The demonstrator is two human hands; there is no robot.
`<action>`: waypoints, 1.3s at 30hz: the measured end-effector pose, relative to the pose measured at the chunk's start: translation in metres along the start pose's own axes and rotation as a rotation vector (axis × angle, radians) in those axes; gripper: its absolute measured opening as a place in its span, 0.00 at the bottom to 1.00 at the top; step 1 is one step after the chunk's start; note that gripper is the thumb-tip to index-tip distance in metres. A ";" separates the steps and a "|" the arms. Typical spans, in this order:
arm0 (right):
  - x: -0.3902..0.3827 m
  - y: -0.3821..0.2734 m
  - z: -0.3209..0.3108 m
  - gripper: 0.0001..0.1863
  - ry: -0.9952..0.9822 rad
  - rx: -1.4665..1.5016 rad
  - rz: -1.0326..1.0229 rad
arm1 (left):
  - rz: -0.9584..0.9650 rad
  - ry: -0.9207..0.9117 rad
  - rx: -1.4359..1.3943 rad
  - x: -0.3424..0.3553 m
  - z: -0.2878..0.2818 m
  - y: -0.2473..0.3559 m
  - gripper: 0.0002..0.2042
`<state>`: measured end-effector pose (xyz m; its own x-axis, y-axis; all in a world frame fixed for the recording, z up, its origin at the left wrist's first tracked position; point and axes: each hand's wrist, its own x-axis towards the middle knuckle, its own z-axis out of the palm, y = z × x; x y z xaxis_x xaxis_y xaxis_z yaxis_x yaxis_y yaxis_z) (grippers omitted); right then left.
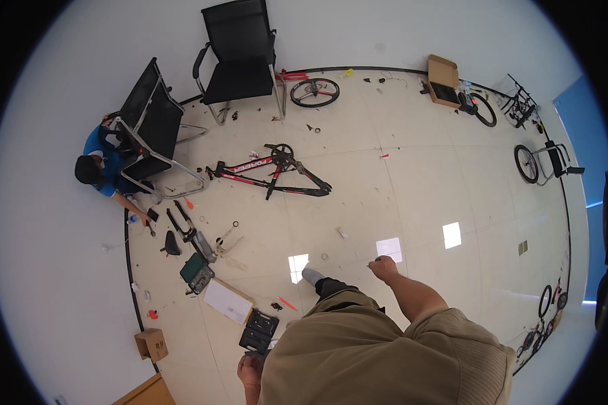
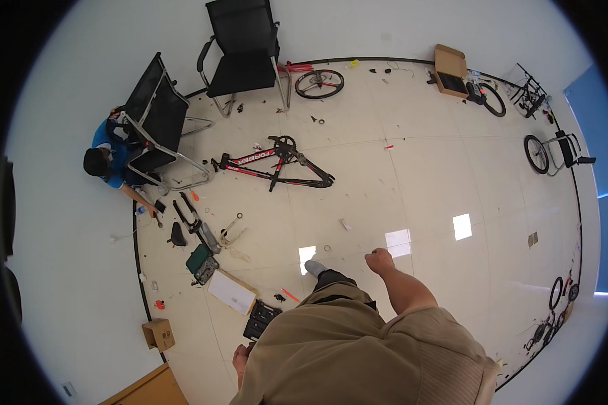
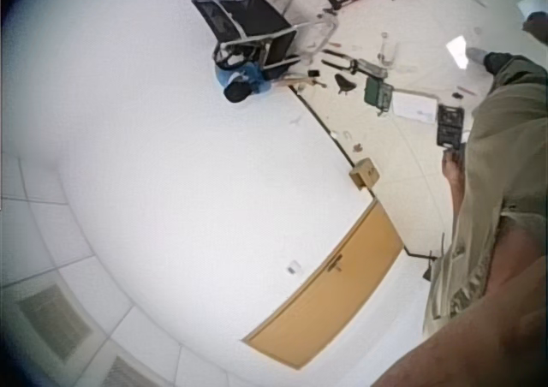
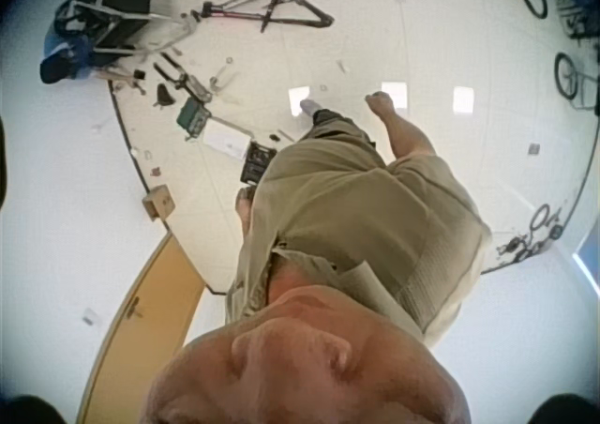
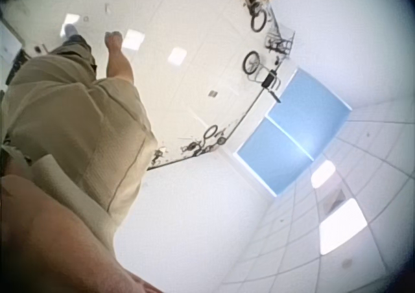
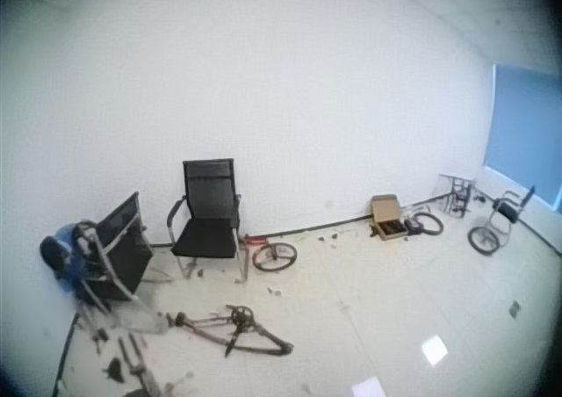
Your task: The person removes a bicycle tire from the rim, inspects the wheel, and then uses a tire lever to pry the tire back onto the rim. The person works on the wheel while seated in a chair.
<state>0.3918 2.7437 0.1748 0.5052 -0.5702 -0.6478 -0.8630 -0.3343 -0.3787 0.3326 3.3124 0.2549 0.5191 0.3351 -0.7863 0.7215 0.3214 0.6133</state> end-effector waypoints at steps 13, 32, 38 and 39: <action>0.006 -0.068 -0.024 0.19 0.075 0.207 -0.106 | 0.003 0.131 0.108 -0.033 0.025 -0.013 0.17; -0.066 -0.022 -0.007 0.17 0.140 0.166 -0.239 | 0.149 -0.007 0.400 -0.006 -0.146 -0.334 0.11; -0.099 0.064 -0.025 0.16 0.233 0.174 -0.201 | -0.059 -0.018 0.561 -0.004 -0.099 -0.218 0.09; -0.100 0.084 -0.016 0.14 0.229 0.223 -0.204 | -0.279 0.084 0.119 -0.012 -0.092 -0.192 0.10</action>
<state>0.2687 2.7607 0.2188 0.6318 -0.6702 -0.3895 -0.7111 -0.3011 -0.6353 0.1454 3.3284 0.1540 0.2569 0.3222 -0.9111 0.8819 0.3074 0.3574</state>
